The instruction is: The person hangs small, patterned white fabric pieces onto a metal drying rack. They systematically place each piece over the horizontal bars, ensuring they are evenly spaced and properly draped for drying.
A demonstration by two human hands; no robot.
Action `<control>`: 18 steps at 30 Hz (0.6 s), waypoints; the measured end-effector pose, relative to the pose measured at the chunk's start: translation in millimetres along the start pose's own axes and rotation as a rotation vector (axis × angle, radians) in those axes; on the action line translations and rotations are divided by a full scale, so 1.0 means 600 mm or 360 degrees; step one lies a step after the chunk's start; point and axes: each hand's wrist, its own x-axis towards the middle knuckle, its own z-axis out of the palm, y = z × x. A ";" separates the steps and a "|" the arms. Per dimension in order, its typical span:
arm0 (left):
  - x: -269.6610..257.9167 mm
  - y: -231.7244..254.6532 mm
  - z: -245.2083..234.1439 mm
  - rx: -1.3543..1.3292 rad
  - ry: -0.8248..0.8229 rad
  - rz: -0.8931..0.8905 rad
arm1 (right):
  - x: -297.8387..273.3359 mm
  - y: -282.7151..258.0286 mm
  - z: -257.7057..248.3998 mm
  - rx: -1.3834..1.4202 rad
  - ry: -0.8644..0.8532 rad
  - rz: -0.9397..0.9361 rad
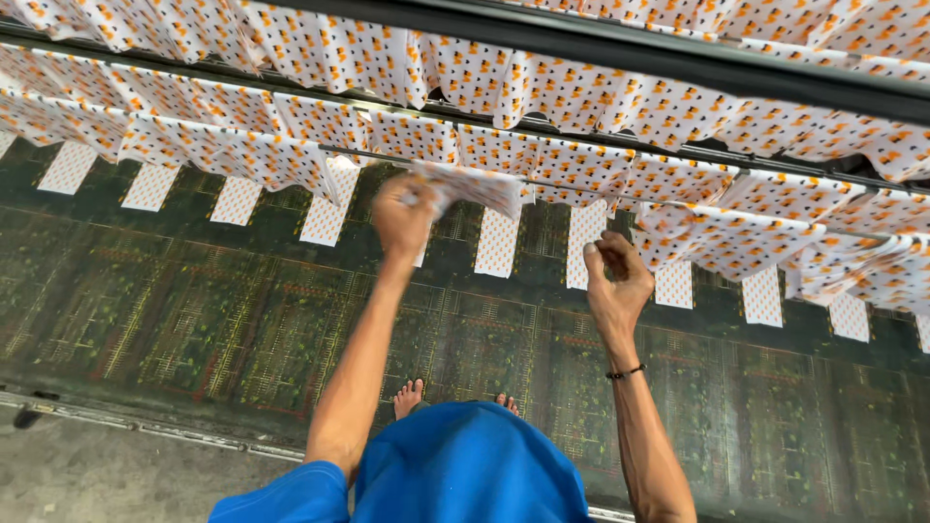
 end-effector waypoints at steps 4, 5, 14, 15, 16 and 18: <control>0.061 -0.081 -0.068 0.0488 0.0609 0.0006 | -0.031 0.047 -0.034 -0.0069 0.0329 0.0140; 0.057 -0.066 -0.087 0.0472 0.0547 0.0013 | -0.028 0.057 -0.043 -0.0092 0.0384 0.0164; -0.159 0.099 0.069 0.0264 0.0410 0.0517 | 0.034 0.175 -0.190 -0.0357 0.1155 0.0106; -0.188 0.152 0.099 0.0037 0.0100 0.0509 | 0.042 0.170 -0.197 -0.0287 0.1009 0.0071; -0.217 0.205 0.128 -0.0184 -0.0199 0.0495 | 0.055 0.163 -0.202 -0.0213 0.0854 0.0032; -0.266 0.226 0.190 -0.0329 -0.0469 0.0461 | 0.065 0.169 -0.217 -0.0140 0.0798 0.0099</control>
